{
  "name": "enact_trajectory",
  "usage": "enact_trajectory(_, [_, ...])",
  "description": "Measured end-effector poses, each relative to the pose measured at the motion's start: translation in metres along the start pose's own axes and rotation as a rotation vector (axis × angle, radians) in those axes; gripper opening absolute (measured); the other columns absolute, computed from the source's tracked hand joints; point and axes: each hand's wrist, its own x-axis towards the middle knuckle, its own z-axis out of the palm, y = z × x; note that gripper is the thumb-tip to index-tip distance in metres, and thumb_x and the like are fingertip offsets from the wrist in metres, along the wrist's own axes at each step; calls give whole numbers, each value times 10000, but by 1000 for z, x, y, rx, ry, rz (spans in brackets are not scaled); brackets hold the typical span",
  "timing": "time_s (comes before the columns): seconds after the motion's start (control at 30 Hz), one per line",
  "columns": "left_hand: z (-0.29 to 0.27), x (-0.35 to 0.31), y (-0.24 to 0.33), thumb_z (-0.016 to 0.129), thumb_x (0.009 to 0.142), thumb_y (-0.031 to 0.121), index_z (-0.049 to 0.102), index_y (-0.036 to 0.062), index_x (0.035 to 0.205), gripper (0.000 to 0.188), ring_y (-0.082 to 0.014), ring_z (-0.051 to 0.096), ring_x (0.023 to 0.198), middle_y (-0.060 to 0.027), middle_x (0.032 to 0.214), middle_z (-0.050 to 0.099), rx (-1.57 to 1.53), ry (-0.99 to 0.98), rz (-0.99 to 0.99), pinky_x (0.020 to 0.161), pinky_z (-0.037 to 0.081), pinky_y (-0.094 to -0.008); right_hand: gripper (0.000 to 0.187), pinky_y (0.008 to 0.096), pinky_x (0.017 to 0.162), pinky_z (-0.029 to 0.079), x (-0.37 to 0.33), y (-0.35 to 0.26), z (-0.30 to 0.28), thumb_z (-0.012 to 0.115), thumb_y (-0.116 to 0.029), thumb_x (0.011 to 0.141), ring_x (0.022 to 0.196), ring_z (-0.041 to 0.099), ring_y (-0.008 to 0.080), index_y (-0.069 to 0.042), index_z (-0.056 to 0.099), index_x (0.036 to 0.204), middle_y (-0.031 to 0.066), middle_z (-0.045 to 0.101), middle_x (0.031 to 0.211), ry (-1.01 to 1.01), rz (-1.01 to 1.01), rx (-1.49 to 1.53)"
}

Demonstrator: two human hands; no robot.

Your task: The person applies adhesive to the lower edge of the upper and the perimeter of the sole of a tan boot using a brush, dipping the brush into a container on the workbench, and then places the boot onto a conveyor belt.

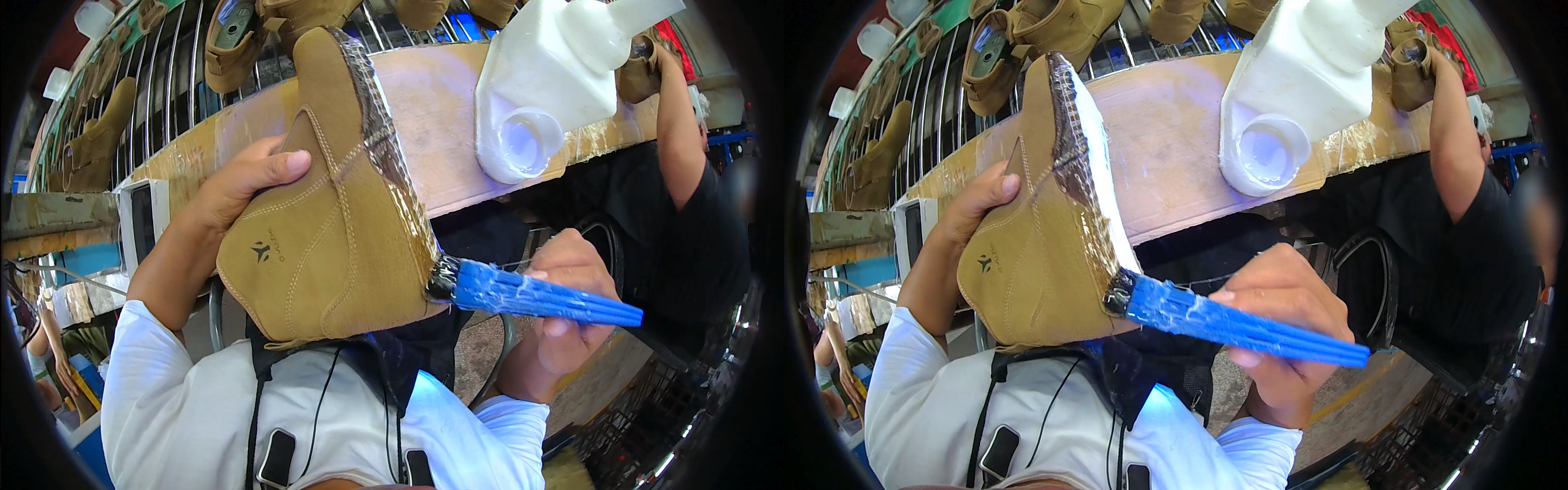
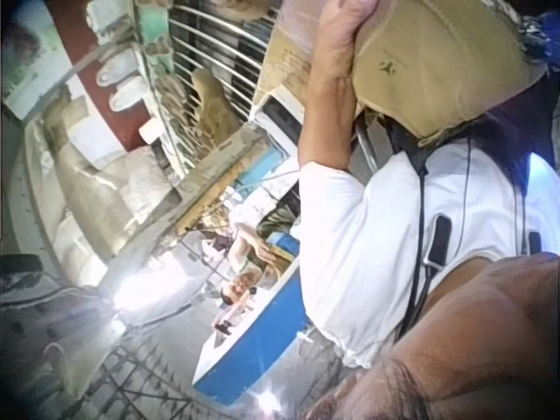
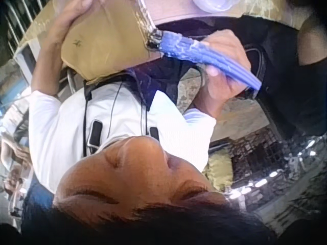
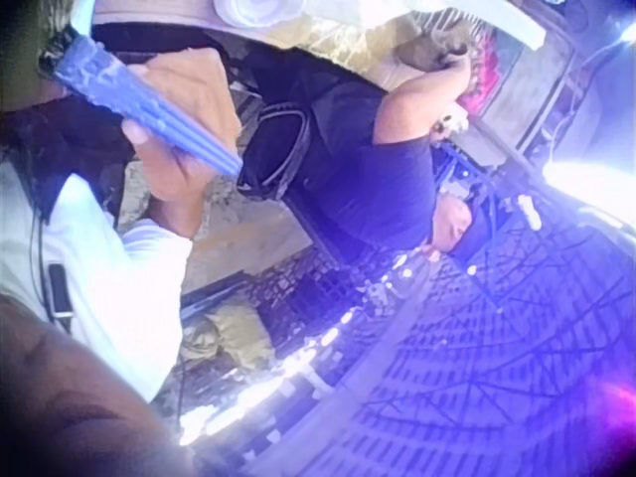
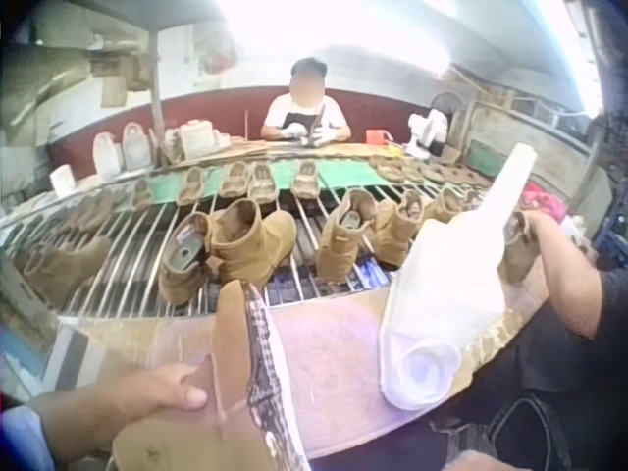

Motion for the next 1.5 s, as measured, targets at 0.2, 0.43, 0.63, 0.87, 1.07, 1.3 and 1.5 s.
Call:
enact_trajectory(0.2, [-5, -2, -2, 629, 872, 267, 480, 1, 1275, 506, -228, 630, 1021, -155, 1173, 604, -255, 50, -48, 885, 519, -340, 269, 255, 542, 434, 6, -14, -4, 749, -261, 697, 629, 580, 166, -42, 682, 838, 87, 634, 730, 18, -218, -253])
enact_trajectory(0.43, [10, -6, -6, 575, 912, 256, 478, 37, 1295, 452, -264, 606, 1076, -147, 1210, 591, -473, 94, -50, 921, 507, -382, 261, 238, 565, 445, 28, -26, -11, 772, -191, 670, 689, 569, 163, -54, 709, 883, 87, 642, 847, -94, -403, -348])
enact_trajectory(0.63, [21, -16, -11, 599, 895, 319, 471, 22, 1299, 518, -237, 609, 1059, -138, 1183, 602, -395, 136, 29, 922, 490, -371, 299, 267, 641, 470, 47, -30, -19, 770, -168, 656, 755, 581, 187, -55, 723, 929, 113, 631, 905, -199, -453, -268])
enact_trajectory(0.87, [42, -23, -35, 604, 889, 327, 472, 20, 1297, 527, -231, 608, 1053, -136, 1178, 603, -66, 59, 279, 918, 489, -367, 222, 296, 685, 493, 57, -32, -9, 742, -172, 676, 749, 581, 188, -91, 720, 882, 94, 625, 858, -140, -475, -205])
enact_trajectory(1.07, [47, -33, -45, 609, 885, 333, 473, 19, 1296, 535, -225, 608, 1048, -134, 1173, 605, 116, -14, 408, 914, 488, -364, 188, 295, 699, 491, 63, -25, 11, 717, -172, 663, 721, 596, 184, -91, 734, 832, 78, 639, 806, -28, -386, -64])
enact_trajectory(1.3, [43, -42, -46, 615, 880, 341, 473, 18, 1295, 545, -219, 608, 1042, -132, 1168, 606, 176, -54, 428, 909, 487, -360, 193, 284, 675, 477, 64, -7, 16, 645, -203, 758, 725, 605, 190, -43, 724, 830, 106, 640, 818, -106, -355, 106])
enact_trajectory(1.5, [49, -28, -57, 619, 875, 348, 474, 16, 1293, 553, -214, 608, 1038, -130, 1163, 608, 142, -116, 408, 905, 486, -357, 293, 280, 558, 498, 30, 11, 13, 577, -217, 887, 658, 617, 217, 72, 606, 933, 172, 642, 812, 223, 469, 800])
